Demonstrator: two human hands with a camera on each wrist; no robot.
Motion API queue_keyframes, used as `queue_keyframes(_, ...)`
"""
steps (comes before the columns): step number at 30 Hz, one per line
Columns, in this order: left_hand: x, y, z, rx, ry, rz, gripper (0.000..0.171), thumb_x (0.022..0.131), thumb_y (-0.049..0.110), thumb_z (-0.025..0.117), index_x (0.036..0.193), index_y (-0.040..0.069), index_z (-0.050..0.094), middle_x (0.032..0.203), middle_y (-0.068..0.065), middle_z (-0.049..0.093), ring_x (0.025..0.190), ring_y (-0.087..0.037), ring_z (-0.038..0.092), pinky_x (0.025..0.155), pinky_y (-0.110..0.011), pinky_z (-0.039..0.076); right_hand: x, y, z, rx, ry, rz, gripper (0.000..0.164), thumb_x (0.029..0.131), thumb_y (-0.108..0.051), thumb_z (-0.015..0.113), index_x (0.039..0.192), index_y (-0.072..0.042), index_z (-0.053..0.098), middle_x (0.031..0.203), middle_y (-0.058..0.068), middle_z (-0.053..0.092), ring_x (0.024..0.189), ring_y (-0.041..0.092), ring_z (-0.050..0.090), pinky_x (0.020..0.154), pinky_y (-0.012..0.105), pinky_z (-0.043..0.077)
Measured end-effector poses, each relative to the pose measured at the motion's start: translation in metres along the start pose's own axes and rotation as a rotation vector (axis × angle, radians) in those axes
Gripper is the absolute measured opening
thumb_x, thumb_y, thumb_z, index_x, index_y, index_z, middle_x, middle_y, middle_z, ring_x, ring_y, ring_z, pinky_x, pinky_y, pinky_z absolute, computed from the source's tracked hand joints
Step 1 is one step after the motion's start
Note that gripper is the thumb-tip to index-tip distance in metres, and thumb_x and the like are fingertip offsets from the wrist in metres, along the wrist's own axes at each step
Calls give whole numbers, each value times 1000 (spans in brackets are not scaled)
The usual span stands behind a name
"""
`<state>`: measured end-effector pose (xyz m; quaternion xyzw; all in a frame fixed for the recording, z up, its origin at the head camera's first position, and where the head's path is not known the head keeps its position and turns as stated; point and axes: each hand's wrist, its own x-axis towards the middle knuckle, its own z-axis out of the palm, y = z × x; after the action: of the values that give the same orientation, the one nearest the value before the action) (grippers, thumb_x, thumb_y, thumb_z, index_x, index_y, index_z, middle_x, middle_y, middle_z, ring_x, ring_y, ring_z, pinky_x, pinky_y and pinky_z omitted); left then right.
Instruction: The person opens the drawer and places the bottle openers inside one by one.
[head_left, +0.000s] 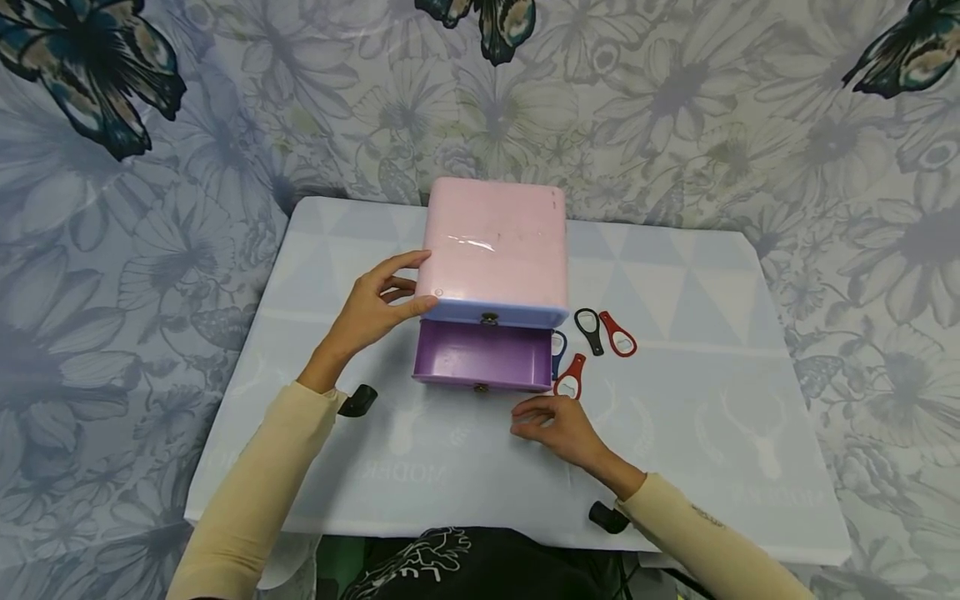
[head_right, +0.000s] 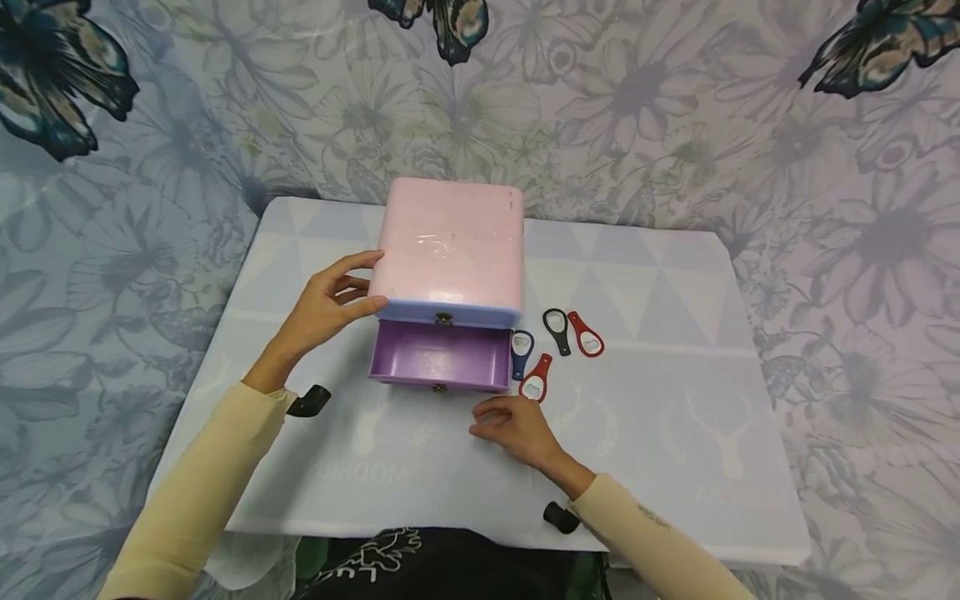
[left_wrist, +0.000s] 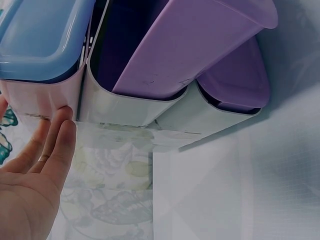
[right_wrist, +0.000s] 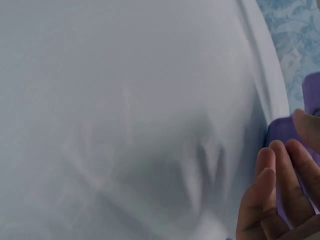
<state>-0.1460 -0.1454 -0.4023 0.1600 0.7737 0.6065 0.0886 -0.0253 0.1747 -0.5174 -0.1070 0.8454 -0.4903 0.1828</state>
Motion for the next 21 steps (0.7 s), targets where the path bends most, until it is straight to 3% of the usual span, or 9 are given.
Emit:
queue_keyframes(13,3,-3,1,21,10,-6,66,89,12,77,149,16,49,142,-11,49,112,-33,60,111,-50,46,1,31,-47,-161,58,-34,29,81,-17,84,107,-7,77,101,6,76,80,15,70,70,25,54)
queue_keyframes(21,3,-2,2,25,7,7,66,89,10,77,149,15,49,142,-12,49,112,-34,60,110,-52,46,7,52,-92,-303,-24,-138,31,79,-11,86,108,-9,75,102,5,74,93,27,64,72,34,53)
